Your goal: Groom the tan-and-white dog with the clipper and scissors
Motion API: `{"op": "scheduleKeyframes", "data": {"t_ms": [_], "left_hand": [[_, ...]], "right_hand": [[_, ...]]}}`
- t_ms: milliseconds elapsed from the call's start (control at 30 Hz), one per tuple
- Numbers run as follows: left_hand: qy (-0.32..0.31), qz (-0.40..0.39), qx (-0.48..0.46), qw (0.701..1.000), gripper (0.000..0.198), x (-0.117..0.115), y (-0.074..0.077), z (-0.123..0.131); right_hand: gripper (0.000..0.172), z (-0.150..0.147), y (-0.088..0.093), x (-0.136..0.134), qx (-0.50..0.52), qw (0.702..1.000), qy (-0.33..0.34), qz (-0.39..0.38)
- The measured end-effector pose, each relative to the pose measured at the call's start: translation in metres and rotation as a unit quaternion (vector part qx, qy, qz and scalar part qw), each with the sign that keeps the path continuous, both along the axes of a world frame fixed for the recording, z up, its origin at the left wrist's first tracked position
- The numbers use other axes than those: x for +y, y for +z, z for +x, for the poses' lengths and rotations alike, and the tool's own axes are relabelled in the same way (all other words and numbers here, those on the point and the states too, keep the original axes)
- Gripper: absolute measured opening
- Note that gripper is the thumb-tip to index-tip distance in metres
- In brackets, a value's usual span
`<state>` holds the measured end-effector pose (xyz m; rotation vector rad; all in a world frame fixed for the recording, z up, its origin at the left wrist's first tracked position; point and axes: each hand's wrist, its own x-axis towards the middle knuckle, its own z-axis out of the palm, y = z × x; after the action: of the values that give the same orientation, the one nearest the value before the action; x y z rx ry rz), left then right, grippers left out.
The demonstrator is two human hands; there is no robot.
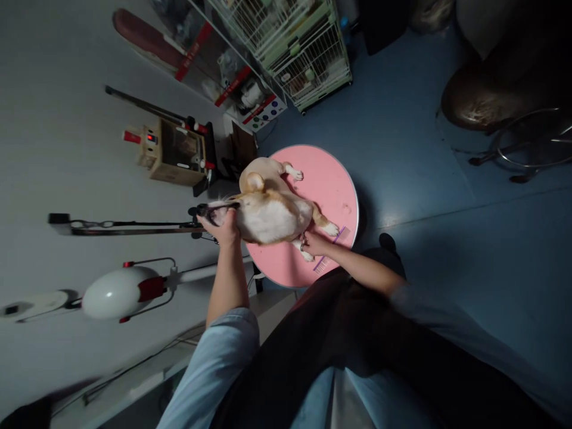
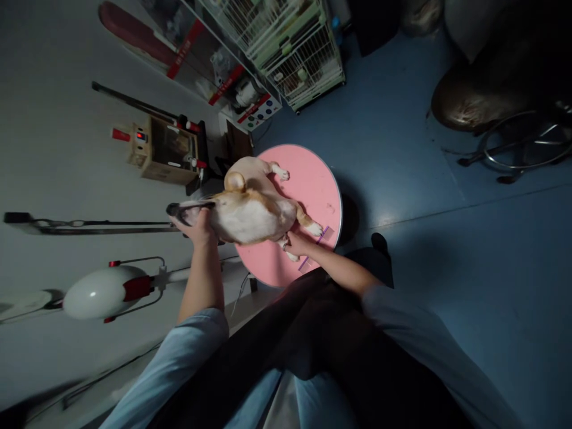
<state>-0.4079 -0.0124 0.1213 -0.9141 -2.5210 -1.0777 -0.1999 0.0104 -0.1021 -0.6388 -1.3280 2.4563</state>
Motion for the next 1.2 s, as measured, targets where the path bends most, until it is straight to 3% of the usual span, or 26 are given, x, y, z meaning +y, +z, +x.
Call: {"op": "scheduleKeyframes", "data": {"t_ms": [133,433,633,833,1067,1200], "left_hand": [[0.053,0.079,0.008,0.995,0.073,-0.005,-0.003,0.008],[-0.031,0.199,-0.012,0.979,0.058,-0.006,-0.007,0.011],[-0.009,0.207,-0.004,0.978,0.053,-0.003,-0.006,0.018],[0.025,0.159,0.000,0.987,0.049,0.001,-0.002,0.022],[-0.010,0.222,-0.018,0.975,0.052,0.000,-0.005,0.017],[-0.024,0.221,-0.032,0.974,0.049,-0.001,-0.006,0.017]], "right_hand": [[0.031,0.002,0.001,0.000,0.001,0.999,0.031,0.022],[0.031,0.006,0.001,0.011,-0.028,0.980,0.132,0.143],[0.031,0.013,0.003,0.016,-0.033,0.973,0.165,0.161],[0.030,0.019,0.007,0.022,-0.030,0.971,0.172,0.163],[0.028,0.021,0.008,0.027,-0.010,0.967,0.194,0.162],[0.031,0.022,0.000,0.022,-0.019,0.972,0.170,0.161]]}}
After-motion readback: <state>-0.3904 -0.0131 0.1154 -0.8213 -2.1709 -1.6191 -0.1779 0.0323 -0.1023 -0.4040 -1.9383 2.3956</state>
